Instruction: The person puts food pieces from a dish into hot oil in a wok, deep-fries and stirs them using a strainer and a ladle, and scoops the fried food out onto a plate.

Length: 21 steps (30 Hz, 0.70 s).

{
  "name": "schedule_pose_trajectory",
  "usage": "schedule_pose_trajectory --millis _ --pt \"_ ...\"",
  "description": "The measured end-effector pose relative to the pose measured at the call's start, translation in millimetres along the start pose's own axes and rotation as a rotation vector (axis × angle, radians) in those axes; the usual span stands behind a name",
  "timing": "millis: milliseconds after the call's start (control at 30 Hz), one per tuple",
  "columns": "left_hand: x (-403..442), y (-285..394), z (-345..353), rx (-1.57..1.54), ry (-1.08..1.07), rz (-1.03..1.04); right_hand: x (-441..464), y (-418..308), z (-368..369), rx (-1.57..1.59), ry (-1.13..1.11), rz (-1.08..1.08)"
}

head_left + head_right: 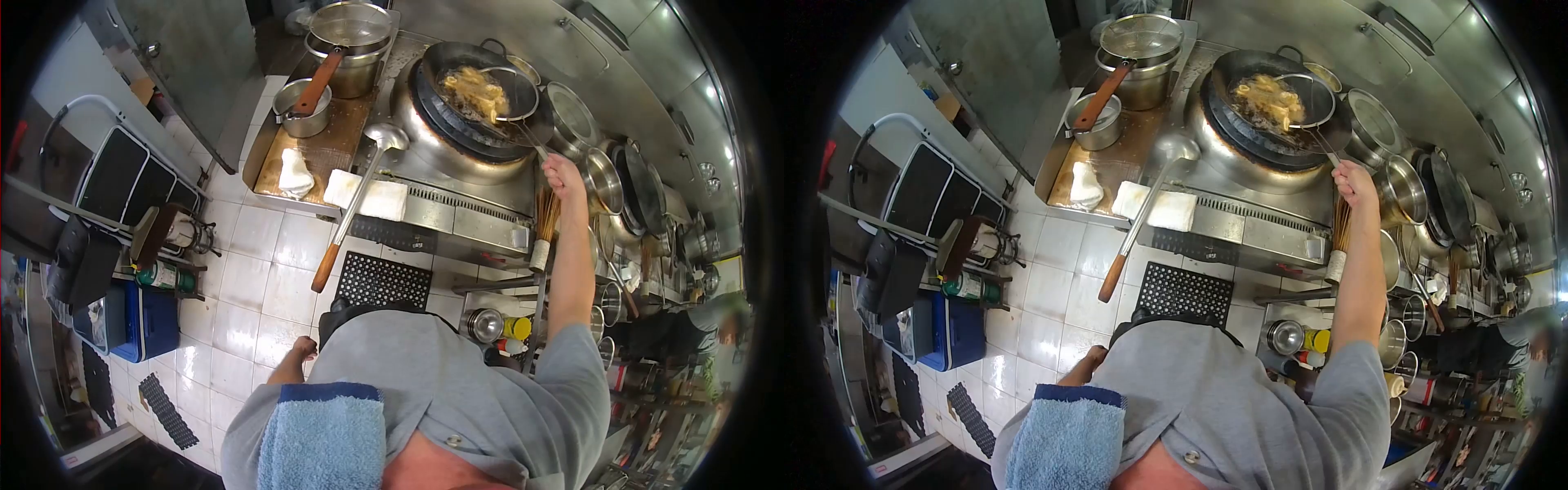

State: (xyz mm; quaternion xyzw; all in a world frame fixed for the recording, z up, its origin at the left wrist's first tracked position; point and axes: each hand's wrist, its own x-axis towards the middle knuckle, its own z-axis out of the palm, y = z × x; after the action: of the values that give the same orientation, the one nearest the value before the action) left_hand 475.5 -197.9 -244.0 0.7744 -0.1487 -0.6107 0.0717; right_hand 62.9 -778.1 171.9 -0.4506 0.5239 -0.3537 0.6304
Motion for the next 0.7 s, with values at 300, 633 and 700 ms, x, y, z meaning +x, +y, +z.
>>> schedule_pose_trajectory --millis 300,633,700 --pt "20.9 26.6 -14.0 -0.125 0.012 0.074 -71.6 -32.7 11.8 -0.706 0.144 -0.293" --pt "18.2 79.9 -43.8 -0.262 0.117 0.208 -131.0 -40.9 28.6 -1.131 0.243 -0.491" --pt "25.3 68.6 -36.9 -0.227 0.088 0.187 -117.3 -23.3 24.8 -1.181 0.233 -0.557"
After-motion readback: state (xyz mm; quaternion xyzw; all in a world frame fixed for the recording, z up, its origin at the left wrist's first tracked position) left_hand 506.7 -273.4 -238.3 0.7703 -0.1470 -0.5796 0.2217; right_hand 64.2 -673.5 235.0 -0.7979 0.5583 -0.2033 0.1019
